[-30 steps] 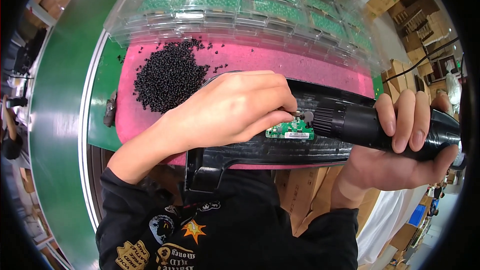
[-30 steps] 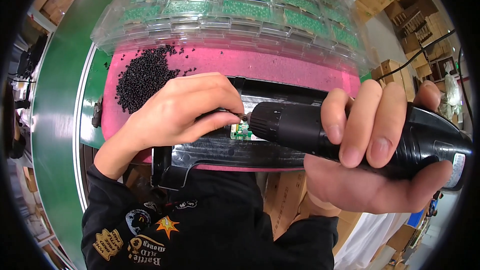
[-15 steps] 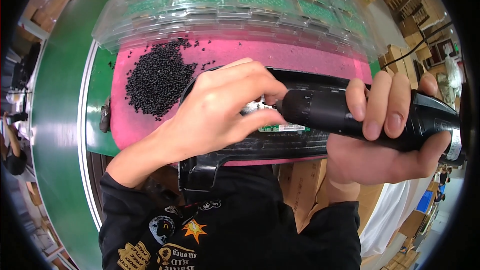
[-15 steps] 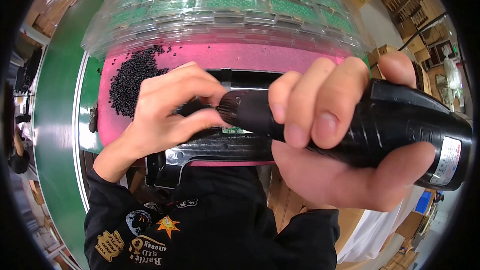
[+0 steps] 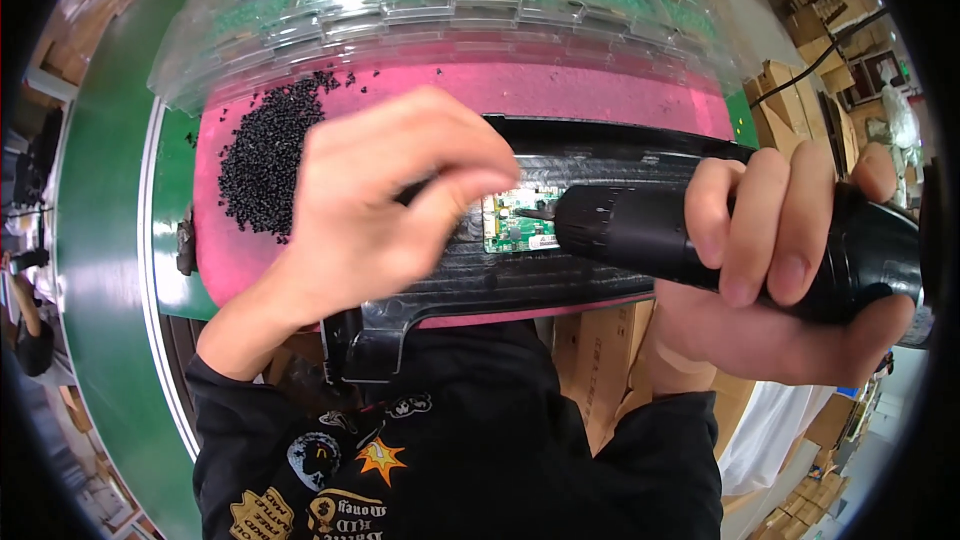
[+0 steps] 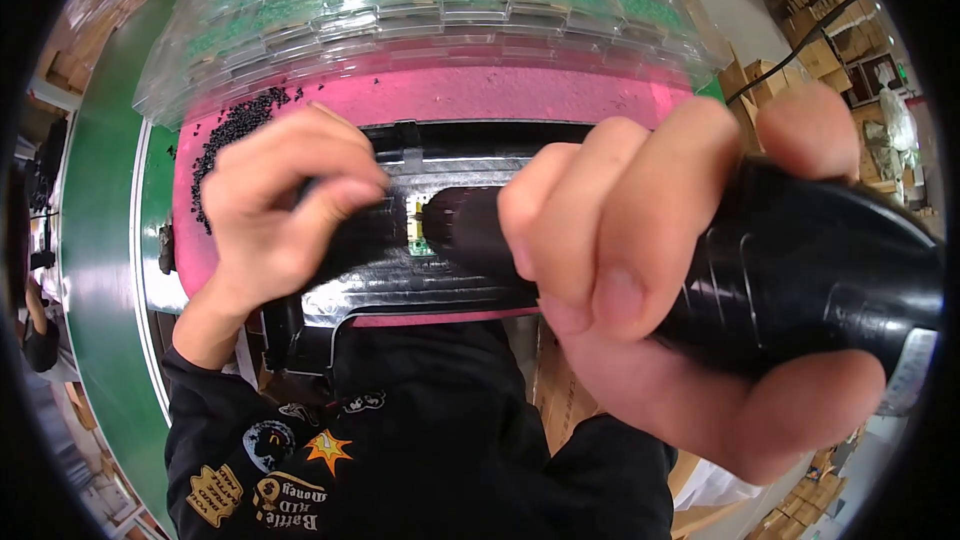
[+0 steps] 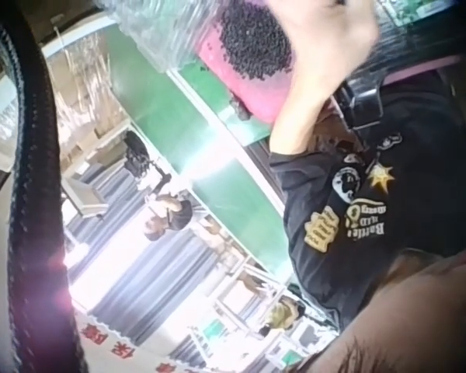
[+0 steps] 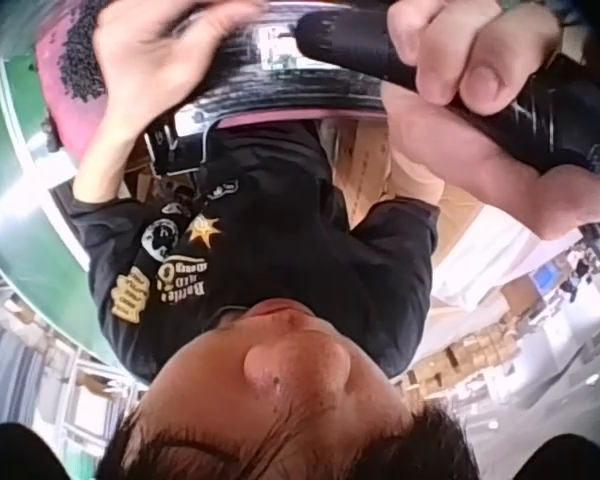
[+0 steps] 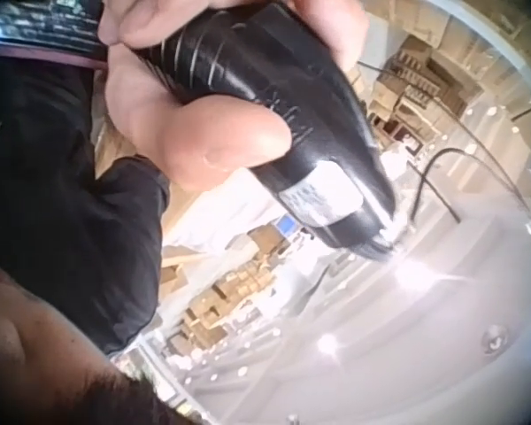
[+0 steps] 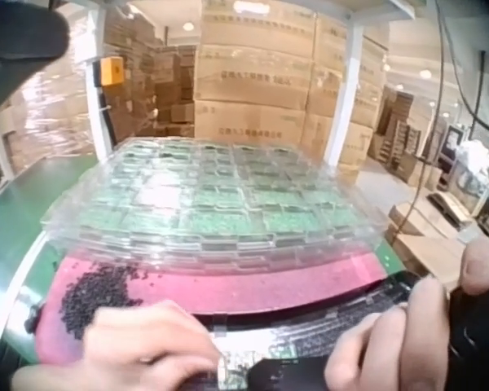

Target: Installing circuit boards into plastic housings and securing them with screws using an electric screwdriver.

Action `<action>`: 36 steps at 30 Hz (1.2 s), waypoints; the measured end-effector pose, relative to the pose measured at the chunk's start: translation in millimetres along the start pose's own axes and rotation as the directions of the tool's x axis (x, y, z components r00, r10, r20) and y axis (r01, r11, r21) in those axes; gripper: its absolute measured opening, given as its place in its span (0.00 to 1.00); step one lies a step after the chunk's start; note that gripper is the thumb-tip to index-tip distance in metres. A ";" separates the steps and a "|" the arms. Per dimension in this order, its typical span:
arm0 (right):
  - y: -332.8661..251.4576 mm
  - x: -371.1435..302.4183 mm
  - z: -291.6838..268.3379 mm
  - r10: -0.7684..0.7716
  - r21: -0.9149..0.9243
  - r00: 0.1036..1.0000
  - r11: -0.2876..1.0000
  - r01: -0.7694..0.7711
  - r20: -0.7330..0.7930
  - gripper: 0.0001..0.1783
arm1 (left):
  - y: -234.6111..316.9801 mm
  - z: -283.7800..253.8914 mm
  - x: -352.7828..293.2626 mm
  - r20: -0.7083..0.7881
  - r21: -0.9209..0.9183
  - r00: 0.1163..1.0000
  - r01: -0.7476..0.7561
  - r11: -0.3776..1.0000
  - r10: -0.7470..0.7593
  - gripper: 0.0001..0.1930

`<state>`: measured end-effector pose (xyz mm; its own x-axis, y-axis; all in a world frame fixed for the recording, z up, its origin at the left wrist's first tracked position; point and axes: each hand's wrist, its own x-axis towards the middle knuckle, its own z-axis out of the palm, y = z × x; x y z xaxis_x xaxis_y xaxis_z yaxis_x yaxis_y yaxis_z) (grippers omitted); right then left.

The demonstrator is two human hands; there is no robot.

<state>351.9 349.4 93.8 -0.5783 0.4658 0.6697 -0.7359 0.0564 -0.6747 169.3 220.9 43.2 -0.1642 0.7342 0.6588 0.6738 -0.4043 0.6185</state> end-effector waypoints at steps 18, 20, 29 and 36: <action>30.4 1.5 -43.6 0.131 -0.163 0.979 0.974 -0.156 -0.154 0.26 | -13.5 4.4 -8.2 0.444 0.073 0.891 0.067 0.995 -0.092 0.14; 31.4 1.5 -43.7 0.135 -0.178 0.978 0.970 -0.163 -0.162 0.26 | -12.7 3.4 -7.6 0.504 0.155 0.859 0.009 0.988 -0.087 0.13; 39.1 2.1 -44.6 0.199 -0.164 0.975 0.963 -0.213 -0.098 0.25 | -9.3 2.2 -5.2 0.525 0.214 0.829 0.088 0.973 -0.191 0.13; 43.5 3.2 -39.0 0.178 -0.309 0.980 0.930 -0.197 -0.090 0.25 | -5.8 -0.7 -4.2 0.564 0.238 0.787 0.135 0.962 -0.250 0.15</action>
<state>331.7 387.8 54.4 -0.6658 0.5459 0.5086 -0.4621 0.2336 -0.8555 165.6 219.8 37.1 0.1090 0.9865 0.1220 0.7972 -0.1601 0.5822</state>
